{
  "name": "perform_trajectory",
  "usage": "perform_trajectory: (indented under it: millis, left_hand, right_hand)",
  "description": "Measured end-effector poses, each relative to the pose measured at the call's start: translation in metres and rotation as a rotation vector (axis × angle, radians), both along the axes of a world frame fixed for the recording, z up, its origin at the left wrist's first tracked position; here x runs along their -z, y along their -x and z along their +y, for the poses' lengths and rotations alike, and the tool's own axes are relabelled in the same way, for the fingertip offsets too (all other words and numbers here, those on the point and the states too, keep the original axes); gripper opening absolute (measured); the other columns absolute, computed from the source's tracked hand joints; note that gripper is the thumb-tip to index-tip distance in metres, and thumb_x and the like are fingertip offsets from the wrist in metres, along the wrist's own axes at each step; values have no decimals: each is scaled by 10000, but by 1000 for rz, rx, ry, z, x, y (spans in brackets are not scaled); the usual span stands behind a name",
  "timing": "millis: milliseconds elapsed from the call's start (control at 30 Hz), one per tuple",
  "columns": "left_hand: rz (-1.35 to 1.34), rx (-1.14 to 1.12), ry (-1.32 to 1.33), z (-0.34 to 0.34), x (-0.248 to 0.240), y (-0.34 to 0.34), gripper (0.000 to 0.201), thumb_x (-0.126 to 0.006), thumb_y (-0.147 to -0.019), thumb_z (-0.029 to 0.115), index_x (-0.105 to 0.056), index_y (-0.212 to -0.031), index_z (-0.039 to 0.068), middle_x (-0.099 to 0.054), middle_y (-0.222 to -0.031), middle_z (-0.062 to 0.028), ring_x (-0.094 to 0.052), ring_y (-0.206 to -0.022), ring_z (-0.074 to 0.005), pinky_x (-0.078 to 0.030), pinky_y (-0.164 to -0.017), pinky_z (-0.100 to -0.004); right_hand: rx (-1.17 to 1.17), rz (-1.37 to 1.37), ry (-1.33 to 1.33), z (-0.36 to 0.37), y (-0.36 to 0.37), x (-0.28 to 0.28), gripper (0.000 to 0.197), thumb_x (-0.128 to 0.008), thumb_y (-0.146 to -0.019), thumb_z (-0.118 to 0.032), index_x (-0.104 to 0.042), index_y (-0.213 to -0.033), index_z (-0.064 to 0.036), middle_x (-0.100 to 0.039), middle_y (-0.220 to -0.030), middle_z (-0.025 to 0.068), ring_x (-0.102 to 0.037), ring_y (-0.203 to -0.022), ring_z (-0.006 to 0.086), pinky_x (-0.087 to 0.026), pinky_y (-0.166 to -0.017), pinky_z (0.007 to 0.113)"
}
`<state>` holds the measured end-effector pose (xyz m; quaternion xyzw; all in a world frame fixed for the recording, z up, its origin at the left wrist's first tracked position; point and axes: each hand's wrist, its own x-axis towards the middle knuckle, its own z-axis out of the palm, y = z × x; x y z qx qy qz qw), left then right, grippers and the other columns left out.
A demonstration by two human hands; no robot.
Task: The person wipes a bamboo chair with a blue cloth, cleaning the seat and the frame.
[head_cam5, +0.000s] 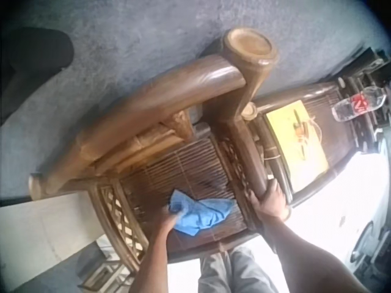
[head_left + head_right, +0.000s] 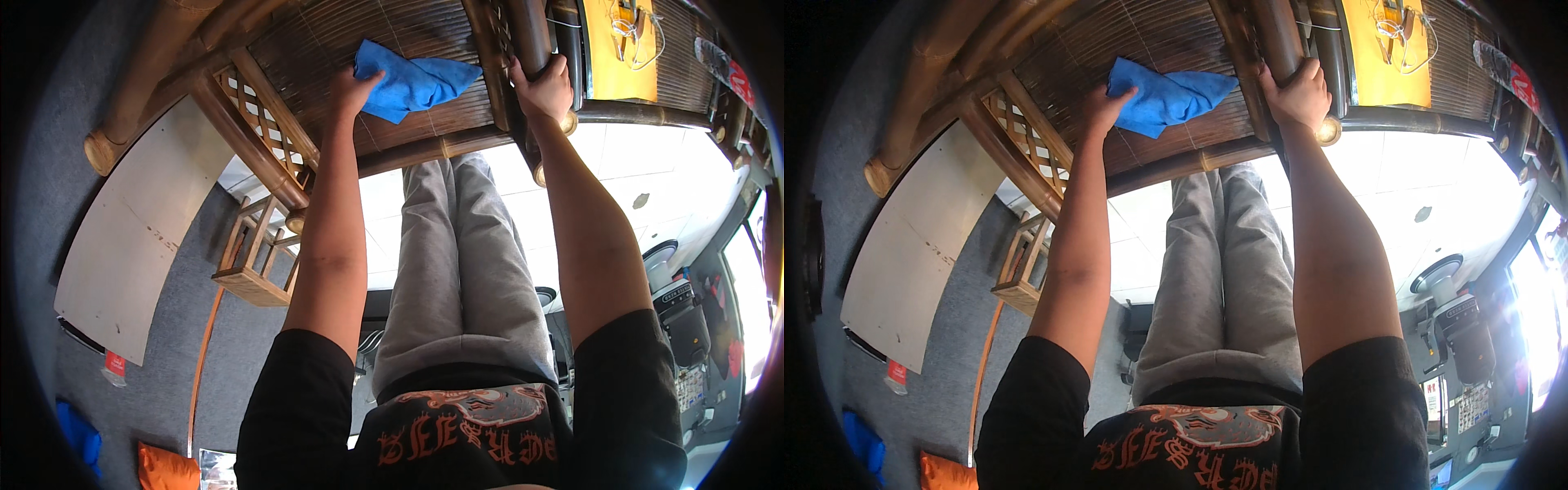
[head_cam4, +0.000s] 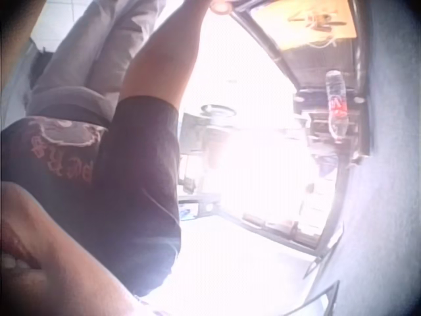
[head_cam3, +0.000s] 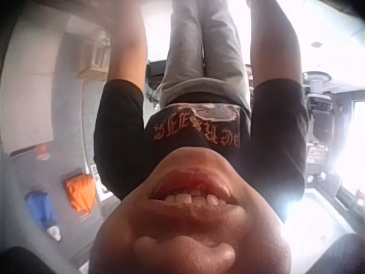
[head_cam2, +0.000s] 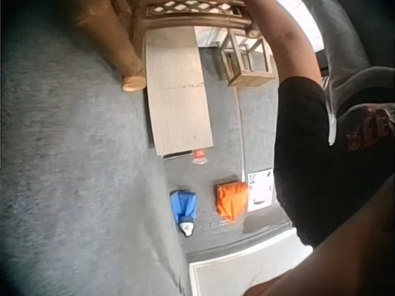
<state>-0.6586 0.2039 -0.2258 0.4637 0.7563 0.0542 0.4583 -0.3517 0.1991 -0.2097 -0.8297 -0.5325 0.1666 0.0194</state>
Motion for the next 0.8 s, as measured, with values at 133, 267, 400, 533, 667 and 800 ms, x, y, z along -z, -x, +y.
perform_trajectory:
  millis: [133,267,400,533,667,800]
  left_hand:
    - [40,17,25,-9,4,18,365,-725,-714,311,-645,-841,-22,-660,-768,-165,-640,-693,-250,-477,-641,-354]
    - [-143,-20,-14,-3,-18,15,398,-690,-754,370,-641,-836,-17,-647,-734,-140,-602,-669,-167,-460,-644,-311]
    - [16,66,-122,14,-55,15,345,-682,-774,317,-632,-808,-23,-625,-685,-142,-590,-622,-199,-452,-599,-326]
    - [232,272,-636,31,-87,34,321,-669,-803,287,-631,-810,-32,-620,-840,-149,-604,-745,-247,-463,-669,-349]
    - [329,310,-1064,27,-110,16,272,-661,-813,264,-641,-862,-3,-583,-1004,-142,-567,-904,-291,-446,-773,-392]
    - [277,316,-844,-32,-83,-18,315,-655,-646,49,-631,-959,77,-558,-1097,-82,-516,-1025,-289,-406,-864,-426]
  right_hand:
    - [-17,30,-40,5,12,-3,655,-629,-675,-585,-446,-962,-26,-578,-943,173,-572,-925,348,-417,-804,452]
    - [11,18,-3,1,9,-4,662,-622,-673,-598,-453,-949,-21,-577,-946,172,-573,-926,341,-418,-801,454]
    - [10,14,-14,2,2,-5,664,-629,-669,-597,-454,-954,-24,-578,-943,162,-573,-926,338,-418,-800,451]
    - [-20,-24,-43,2,7,-2,655,-629,-677,-590,-440,-962,-32,-578,-926,164,-572,-917,344,-420,-790,451]
    - [-10,-19,5,3,5,-5,651,-623,-681,-590,-434,-960,-32,-580,-920,173,-571,-916,349,-418,-788,455]
    - [-17,-11,-14,3,5,-7,633,-624,-688,-580,-431,-945,-35,-569,-938,171,-567,-915,347,-419,-793,446]
